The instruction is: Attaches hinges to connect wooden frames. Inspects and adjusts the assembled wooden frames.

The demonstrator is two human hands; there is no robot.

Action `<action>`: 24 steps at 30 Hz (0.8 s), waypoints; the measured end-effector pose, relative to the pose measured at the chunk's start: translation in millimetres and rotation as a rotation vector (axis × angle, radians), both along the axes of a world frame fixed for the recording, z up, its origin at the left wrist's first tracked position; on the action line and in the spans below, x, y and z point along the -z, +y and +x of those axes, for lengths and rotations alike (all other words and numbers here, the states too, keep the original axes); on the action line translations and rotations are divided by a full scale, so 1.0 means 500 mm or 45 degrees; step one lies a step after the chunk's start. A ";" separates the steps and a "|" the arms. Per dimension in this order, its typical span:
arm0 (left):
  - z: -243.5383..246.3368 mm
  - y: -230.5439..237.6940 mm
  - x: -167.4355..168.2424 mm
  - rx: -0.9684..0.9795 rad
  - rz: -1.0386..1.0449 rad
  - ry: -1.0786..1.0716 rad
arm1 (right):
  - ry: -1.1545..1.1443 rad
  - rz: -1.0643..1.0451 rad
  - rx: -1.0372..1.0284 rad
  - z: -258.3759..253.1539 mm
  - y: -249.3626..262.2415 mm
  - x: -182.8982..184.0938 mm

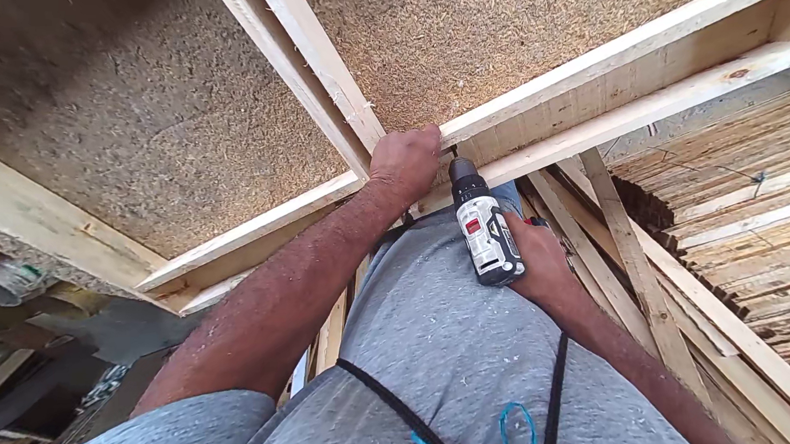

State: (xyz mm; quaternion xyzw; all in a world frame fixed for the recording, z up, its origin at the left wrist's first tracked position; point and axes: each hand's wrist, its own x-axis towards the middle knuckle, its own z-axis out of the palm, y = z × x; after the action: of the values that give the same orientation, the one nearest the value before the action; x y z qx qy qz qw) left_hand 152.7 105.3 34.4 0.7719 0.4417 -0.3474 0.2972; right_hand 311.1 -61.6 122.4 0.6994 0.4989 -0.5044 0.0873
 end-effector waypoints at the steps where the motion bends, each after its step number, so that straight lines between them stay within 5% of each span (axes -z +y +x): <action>1: -0.002 0.000 0.001 -0.003 0.001 0.006 | -0.009 -0.010 -0.030 0.001 0.002 0.002; 5: 0.001 -0.011 -0.023 0.014 -0.035 0.090 | 0.083 0.052 -0.016 0.022 -0.020 -0.003; 13: 0.021 -0.019 -0.030 -0.009 0.104 0.191 | 0.301 0.664 0.344 0.135 -0.132 -0.073; 17: 0.059 0.016 -0.050 -0.057 -0.117 0.353 | 0.334 0.875 0.459 0.232 -0.166 -0.064; 20: 0.208 0.110 -0.118 0.000 -0.136 0.247 | 0.437 0.902 0.533 0.339 -0.168 -0.048; 24: 0.578 0.261 -0.166 -0.023 0.303 -0.523 | 0.506 0.935 0.689 0.493 -0.161 -0.033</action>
State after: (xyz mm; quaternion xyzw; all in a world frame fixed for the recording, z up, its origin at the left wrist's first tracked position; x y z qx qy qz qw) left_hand 441.4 236.0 117.5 0.8521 0.4167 -0.1256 0.2908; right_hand 557.6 -142.3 138.8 0.6786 0.4512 -0.4235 -0.3957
